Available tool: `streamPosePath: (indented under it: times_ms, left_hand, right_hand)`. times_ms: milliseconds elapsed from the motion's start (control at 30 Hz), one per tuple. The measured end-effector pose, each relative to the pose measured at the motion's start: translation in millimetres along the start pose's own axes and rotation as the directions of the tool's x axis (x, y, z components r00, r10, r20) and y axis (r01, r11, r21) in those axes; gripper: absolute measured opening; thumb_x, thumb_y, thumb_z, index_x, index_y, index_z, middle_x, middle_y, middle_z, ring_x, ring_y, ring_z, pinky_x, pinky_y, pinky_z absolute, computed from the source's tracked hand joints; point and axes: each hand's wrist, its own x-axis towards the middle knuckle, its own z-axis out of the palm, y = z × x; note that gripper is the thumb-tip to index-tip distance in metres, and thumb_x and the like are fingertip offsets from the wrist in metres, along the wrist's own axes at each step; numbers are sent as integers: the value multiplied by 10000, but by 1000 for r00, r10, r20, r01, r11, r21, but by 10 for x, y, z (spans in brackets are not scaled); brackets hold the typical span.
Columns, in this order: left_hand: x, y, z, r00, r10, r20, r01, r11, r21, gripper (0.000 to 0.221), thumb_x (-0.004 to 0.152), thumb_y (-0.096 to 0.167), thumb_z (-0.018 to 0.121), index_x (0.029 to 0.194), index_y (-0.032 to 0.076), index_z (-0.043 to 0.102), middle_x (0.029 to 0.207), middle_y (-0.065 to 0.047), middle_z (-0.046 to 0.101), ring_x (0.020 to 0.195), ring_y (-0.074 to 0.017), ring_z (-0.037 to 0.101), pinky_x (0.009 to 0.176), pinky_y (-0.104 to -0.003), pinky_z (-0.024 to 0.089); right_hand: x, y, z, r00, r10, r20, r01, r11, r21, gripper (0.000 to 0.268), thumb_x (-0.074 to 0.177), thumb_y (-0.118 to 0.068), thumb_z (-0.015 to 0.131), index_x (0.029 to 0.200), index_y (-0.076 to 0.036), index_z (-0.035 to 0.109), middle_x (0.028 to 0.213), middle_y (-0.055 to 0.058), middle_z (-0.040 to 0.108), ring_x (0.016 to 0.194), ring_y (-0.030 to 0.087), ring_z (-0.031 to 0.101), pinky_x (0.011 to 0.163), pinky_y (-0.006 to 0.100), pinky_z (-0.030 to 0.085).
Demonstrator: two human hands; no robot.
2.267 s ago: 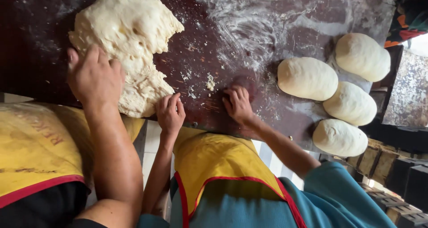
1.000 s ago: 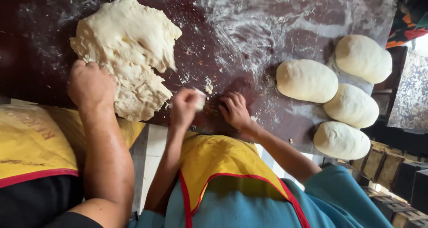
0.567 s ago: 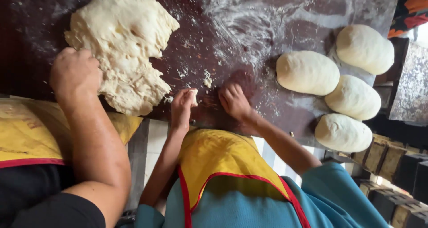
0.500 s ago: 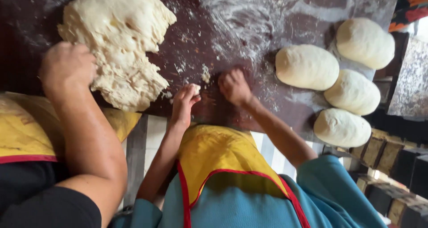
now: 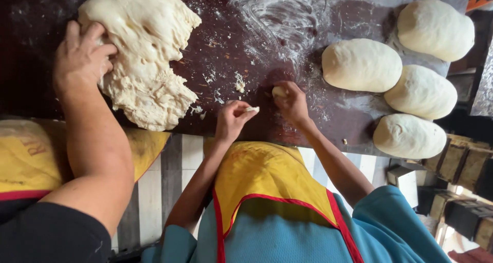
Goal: Placing small rolled dough balls into circular molds on a metal baking tray.
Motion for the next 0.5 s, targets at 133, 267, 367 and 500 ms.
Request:
streamPosePath:
  times_ms: [133,267,367,500]
  left_hand:
    - [189,190,292,998,17,59,-23,994,107,200,898,189,817,972,37,709,880,-59,755,775,-159,727,690,-301,582]
    - [299,123,491,982,124,142,-167,919,358,281,893,223,823,1049,47,668,987,-92,753,861,-205,753,738,-334,598]
    - [307,294,442,962,145,230,-239,852,465,453,843,271,858,1145,28,625,1081,-141,717,914,-253,737,742,-368,598]
    - [107,355,105,964,75,254,-177,895,410,632,816,311,863,1284,-4,578,1162,-192,674,897,-263,730,707,-368,610]
  right_hand:
    - [-70,-133,-107,863,356,358,-427,136,894,358,932,-82,633,1281,-5,624,1138,150,693,1015,243,679,875,376,568]
    - [-128,-393,-173,860,210,465,-444,-143,885,345,915,-22,633,1252,-31,558,1099,130,686,997,217,709,878,322,584]
    - [-115,-138,20,872,315,375,-410,52,910,345,914,21,684,1230,-24,554,1083,113,672,953,211,688,812,340,546]
    - [-128,-345,-100,937,350,-3,-258,696,670,348,922,-67,661,1255,-39,563,1139,124,681,1068,230,688,965,383,564]
